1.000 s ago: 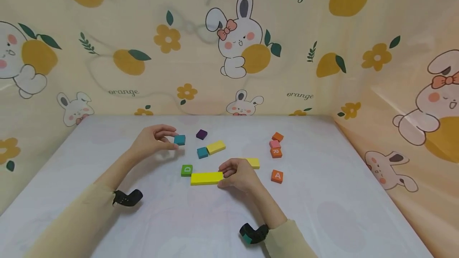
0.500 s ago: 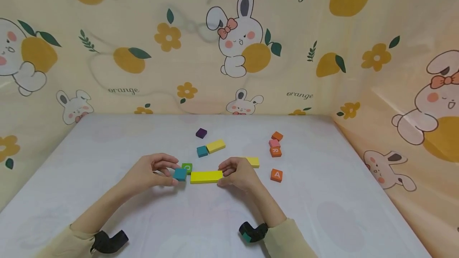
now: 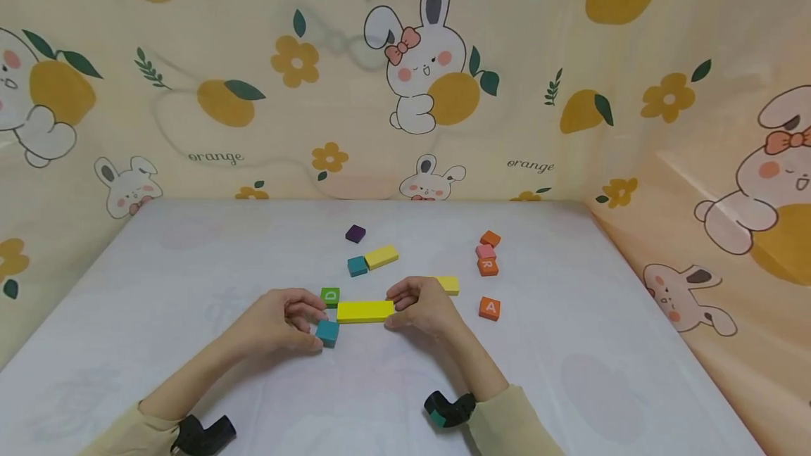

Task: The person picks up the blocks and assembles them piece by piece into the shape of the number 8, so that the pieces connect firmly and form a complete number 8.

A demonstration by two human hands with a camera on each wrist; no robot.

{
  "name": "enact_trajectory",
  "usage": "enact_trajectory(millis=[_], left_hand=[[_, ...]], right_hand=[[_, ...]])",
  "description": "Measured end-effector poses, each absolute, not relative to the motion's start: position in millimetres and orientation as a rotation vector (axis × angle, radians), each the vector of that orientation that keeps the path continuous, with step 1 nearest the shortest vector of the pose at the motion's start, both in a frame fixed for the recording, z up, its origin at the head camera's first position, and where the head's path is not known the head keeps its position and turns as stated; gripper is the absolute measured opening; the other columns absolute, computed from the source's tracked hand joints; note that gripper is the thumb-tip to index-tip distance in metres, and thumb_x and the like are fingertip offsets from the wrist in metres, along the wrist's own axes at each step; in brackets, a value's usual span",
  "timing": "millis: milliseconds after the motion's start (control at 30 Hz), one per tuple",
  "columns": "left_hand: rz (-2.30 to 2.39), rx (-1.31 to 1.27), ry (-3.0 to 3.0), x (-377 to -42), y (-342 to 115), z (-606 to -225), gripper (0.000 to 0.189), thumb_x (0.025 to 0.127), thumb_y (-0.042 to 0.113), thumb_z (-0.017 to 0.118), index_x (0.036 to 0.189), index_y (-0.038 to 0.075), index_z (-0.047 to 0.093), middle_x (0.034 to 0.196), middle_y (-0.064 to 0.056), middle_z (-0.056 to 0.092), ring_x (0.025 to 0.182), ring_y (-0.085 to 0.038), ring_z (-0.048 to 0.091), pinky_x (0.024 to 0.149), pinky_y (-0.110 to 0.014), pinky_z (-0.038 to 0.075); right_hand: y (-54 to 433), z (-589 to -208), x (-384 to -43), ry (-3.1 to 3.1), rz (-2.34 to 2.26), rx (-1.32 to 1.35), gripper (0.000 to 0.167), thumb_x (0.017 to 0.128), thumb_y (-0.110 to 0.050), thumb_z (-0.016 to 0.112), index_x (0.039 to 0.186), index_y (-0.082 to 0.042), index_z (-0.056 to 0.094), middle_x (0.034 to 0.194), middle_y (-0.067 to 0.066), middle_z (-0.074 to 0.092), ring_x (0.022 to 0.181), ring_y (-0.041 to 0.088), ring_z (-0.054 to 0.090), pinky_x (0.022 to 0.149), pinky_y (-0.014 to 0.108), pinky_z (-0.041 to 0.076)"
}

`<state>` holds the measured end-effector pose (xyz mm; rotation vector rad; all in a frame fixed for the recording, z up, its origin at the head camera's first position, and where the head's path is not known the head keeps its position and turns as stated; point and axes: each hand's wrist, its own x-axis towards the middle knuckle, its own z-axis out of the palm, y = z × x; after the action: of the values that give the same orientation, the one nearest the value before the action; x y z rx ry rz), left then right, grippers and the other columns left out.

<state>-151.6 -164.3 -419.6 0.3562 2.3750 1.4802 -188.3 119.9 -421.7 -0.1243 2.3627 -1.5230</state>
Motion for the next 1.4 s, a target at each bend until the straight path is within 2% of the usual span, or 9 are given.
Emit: enact_trajectory(millis=[667,1400], left_hand=[[1.384,0.338,2.469,-153.6,-162.2,-423.4,0.045,0.070,0.018,0.091,0.108,0.010,0.068,0.094,0.004,0.068,0.082,-0.020,0.059,0.076,-0.034,0.051],[1.393,0.335,2.473,-151.9,-160.7,-420.0,0.044,0.071,0.018,0.091,0.107,0.009,0.068,0.093,0.002,0.068,0.079,-0.018,0.058,0.075,-0.031,0.051]], right_hand=[[120.6,-422.7,-188.2,2.361,-1.509,-0.148,0.036,0.071,0.000,0.087,0.103,-0.008,0.072,0.091,0.007,0.065,0.085,0.024,0.056,0.077,0.029,0.049],[118.6,-419.9,-187.8,2.351,-1.509,-0.126,0.036,0.071,0.000,0.087,0.103,-0.007,0.072,0.091,0.008,0.065,0.084,0.024,0.056,0.076,0.028,0.049]])
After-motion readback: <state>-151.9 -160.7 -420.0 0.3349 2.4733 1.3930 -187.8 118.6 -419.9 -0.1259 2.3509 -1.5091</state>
